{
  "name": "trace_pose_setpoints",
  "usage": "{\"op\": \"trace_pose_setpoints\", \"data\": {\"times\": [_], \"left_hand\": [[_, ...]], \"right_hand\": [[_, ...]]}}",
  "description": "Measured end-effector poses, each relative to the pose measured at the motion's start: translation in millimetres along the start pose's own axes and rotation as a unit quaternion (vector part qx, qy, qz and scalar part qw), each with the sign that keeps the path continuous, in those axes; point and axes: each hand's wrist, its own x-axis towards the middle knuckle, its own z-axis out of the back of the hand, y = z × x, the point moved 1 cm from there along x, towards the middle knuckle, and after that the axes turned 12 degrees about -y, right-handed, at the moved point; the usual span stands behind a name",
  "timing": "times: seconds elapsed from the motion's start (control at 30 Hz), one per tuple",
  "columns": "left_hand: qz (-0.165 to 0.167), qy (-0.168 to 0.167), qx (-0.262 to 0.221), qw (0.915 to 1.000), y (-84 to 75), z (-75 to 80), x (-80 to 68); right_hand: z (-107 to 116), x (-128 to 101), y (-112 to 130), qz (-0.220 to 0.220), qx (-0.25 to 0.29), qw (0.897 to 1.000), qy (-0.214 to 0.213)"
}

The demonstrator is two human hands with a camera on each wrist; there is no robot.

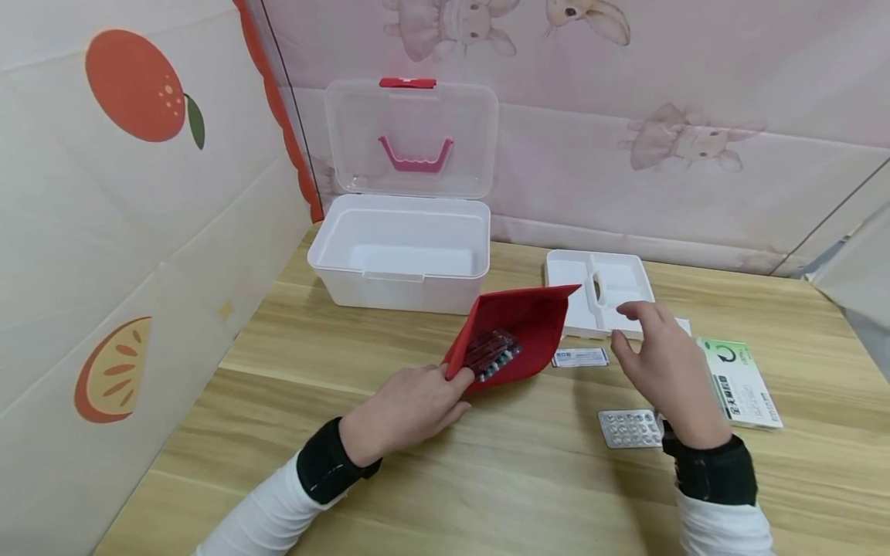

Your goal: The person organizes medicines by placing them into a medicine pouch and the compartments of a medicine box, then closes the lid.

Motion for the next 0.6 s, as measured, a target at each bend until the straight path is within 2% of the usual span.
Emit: {"op": "trace_pose_setpoints", "data": {"times": [0.17, 0.33, 0.43, 0.6], "left_hand": [[0.007, 0.006, 0.001, 1.0, 0.1, -0.3, -0.4], [0.011, 0.008, -0.004, 0.9999, 0.7, 0.1, 0.7], [0.01, 0.006, -0.006, 0.9999, 1.1, 0.4, 0.3], [0.006, 0.002, -0.007, 1.0, 1.8, -0.1, -0.7]], "right_hand": [[-9, -2, -7, -0.027, -0.044, 0.995, 0.089], [-26, -3, -11, -0.009, -0.054, 0.981, 0.188], [-36, -6, -10, 0.013, -0.046, 0.974, 0.221], [-45, -12, -10, 0.018, -0.041, 0.964, 0.263]]}}
